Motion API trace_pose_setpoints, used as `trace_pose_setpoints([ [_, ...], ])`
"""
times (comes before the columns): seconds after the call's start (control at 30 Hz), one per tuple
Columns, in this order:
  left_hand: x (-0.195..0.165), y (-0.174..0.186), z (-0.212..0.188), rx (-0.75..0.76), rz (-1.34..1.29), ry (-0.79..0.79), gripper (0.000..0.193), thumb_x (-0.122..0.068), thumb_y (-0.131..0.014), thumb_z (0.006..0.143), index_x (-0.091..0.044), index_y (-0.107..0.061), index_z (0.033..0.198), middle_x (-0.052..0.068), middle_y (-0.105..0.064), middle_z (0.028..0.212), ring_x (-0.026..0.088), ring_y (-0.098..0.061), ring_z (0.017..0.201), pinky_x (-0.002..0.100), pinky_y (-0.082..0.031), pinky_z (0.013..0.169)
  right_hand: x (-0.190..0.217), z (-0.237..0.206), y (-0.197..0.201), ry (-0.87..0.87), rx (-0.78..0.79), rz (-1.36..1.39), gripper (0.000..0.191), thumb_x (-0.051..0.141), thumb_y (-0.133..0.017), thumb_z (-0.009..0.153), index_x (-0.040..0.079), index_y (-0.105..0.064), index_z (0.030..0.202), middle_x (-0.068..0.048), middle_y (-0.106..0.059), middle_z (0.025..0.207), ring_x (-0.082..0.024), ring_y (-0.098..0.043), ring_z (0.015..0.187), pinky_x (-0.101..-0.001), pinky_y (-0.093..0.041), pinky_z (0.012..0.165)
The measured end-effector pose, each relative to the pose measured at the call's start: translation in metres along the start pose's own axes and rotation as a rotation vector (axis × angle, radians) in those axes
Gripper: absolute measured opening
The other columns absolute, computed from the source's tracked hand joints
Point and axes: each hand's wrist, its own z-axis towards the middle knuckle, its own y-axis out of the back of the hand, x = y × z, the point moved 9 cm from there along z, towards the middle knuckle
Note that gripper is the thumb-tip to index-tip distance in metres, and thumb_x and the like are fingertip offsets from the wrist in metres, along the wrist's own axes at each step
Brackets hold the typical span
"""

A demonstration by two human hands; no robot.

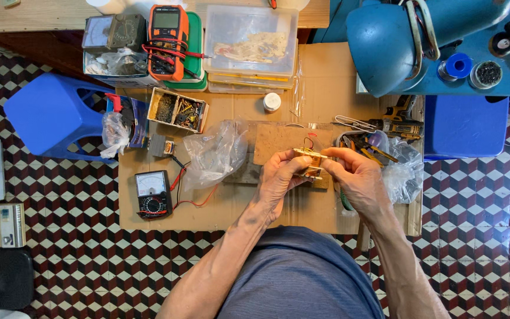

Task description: The person strips the insulation from a wire using pliers, then twists the exposed ends and connects them to a small copper-wound coil. They adjust the wire connections on the coil and briefly inspect the assembly before the camera pans away.

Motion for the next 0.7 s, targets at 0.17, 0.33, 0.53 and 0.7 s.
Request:
trace_pose_setpoints([
  [0.17,0.001,0.002,0.002,-0.03,-0.007,-0.003,0.048,-0.019,-0.077,0.086,0.002,-0.056,0.125,0.011,-0.073,0.105,0.015,-0.072,0.091,0.031,-0.061,0.083,0.03,-0.01,0.011,0.295,-0.137,-0.357,0.045,0.025,-0.074,0.09,0.002,-0.07,0.128,0.001,-0.059,0.11,-0.007,-0.051,0.077,-0.0225,-0.045,0.067],
  [0.33,-0.003,0.001,-0.001,-0.026,0.014,-0.036,0.05,-0.017,-0.078,0.085,0.001,-0.053,0.124,0.012,-0.073,0.106,0.016,-0.072,0.091,0.031,-0.06,0.083,0.005,0.0,0.003,0.055,-0.022,-0.108,0.044,0.025,-0.073,0.09,0.006,-0.07,0.129,0.001,-0.063,0.099,-0.007,-0.052,0.074,-0.0221,-0.044,0.065],
  [0.53,-0.007,0.0,-0.004,-0.036,0.011,-0.05,0.051,-0.017,-0.078,0.086,0.002,-0.052,0.125,0.011,-0.072,0.108,0.015,-0.071,0.092,0.03,-0.059,0.083,-0.004,0.005,-0.01,0.019,0.053,0.024,0.04,0.024,-0.068,0.093,0.005,-0.072,0.128,0.003,-0.069,0.093,-0.004,-0.053,0.072,-0.0184,-0.045,0.066],
  [0.7,-0.004,-0.001,-0.007,-0.046,-0.004,-0.046,0.052,-0.019,-0.078,0.085,0.002,-0.053,0.125,0.011,-0.073,0.108,0.014,-0.071,0.093,0.031,-0.06,0.085,-0.008,0.005,-0.01,-0.019,0.063,0.029,0.039,0.025,-0.068,0.095,0.004,-0.071,0.128,0.001,-0.067,0.09,-0.006,-0.052,0.071,-0.0188,-0.044,0.065],
])
